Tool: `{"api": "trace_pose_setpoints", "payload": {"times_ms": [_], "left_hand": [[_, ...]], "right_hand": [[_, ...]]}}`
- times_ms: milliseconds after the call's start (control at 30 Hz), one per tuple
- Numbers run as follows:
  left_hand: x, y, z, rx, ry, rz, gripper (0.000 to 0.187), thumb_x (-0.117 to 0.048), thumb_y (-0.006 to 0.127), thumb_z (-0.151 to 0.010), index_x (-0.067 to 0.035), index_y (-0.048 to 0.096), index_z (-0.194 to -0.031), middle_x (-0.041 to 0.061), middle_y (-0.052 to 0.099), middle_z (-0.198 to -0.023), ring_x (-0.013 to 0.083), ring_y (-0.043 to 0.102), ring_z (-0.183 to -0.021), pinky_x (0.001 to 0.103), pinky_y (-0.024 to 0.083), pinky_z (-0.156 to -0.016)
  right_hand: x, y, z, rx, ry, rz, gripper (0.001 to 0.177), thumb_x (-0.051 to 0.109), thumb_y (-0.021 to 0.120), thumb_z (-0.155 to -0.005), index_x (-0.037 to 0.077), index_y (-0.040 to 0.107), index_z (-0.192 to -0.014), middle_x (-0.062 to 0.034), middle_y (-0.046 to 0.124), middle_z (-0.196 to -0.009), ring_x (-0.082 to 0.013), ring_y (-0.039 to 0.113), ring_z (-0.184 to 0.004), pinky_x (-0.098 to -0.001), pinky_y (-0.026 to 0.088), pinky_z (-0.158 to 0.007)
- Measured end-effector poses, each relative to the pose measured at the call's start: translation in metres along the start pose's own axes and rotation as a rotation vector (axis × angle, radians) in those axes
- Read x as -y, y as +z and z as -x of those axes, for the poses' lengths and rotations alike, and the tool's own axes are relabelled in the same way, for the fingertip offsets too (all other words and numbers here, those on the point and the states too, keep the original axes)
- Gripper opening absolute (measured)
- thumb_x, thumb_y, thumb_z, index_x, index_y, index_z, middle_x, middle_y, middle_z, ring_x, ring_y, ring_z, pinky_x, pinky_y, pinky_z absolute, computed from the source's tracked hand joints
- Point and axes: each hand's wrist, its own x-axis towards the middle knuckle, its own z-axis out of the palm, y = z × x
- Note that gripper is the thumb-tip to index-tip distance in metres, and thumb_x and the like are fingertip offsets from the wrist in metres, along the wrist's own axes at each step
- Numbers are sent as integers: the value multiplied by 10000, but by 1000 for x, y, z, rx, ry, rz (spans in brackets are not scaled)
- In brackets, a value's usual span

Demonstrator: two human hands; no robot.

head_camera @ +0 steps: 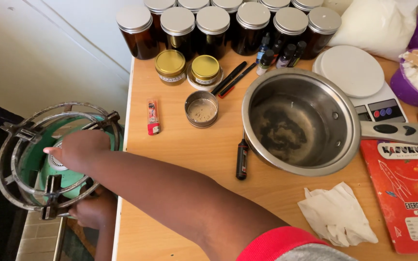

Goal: Preparing a workspace, lighting a stove, and heating liquid in a pot while monitoring temperature and adding ingredients

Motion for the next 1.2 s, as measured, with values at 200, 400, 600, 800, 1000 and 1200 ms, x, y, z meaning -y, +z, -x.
{"api": "trace_pose_setpoints", "payload": {"times_ms": [200, 400, 600, 800, 1000, 1200], "left_hand": [[2, 2, -5, 11, -43, 47, 347, -312, 790, -956, 4, 823, -815, 258, 768, -854, 517, 600, -1114, 673, 524, -769], [-22, -28, -2, 22, -41, 58, 395, -389, 791, -920, -57, 857, -1123, 260, 780, -1020, 568, 619, -1061, 697, 564, -708], [-6, -9, -7, 100, 7, -102, 533, -466, 731, -1017, 46, 805, -1148, 285, 771, -1044, 519, 638, -1085, 663, 586, -708], [-29, -25, 6, 40, 72, -208, 478, -431, 739, -1054, 32, 756, -935, 195, 682, -798, 441, 733, -869, 655, 610, -676], [-34, -20, 1, 67, 86, -230, 538, -440, 693, -1131, 73, 717, -973, 222, 706, -874, 520, 758, -829, 753, 569, -666], [-20, -4, 0, 44, 102, -211, 515, -413, 716, -1133, 75, 724, -969, 231, 705, -865, 524, 763, -860, 759, 557, -656]], "right_hand": [[-7, 11, -18, -60, 29, -22, 667, 603, 351, -1017, 154, 787, -785, -15, 797, -862, -270, 773, -838, -347, 476, -618], [-5, -4, -8, 31, 68, -34, 559, 510, 436, -1024, 147, 857, -970, -51, 841, -1056, -282, 803, -972, -350, 570, -686], [-11, 7, -17, -3, 32, -7, 550, 544, 449, -1019, 155, 836, -987, -46, 832, -1051, -294, 791, -969, -367, 549, -676], [-20, 12, -20, 16, -127, 35, 682, 509, 330, -980, 81, 820, -1187, -116, 836, -1230, -332, 771, -1258, -577, 587, -1074], [-21, 24, -28, -40, -187, 63, 483, 348, 473, -982, 74, 853, -1097, -111, 857, -1108, -363, 803, -1173, -575, 608, -1036], [-27, 29, -35, -54, -225, 48, 508, 390, 469, -949, 70, 854, -1037, -124, 860, -1060, -363, 817, -1134, -569, 623, -999]]}}
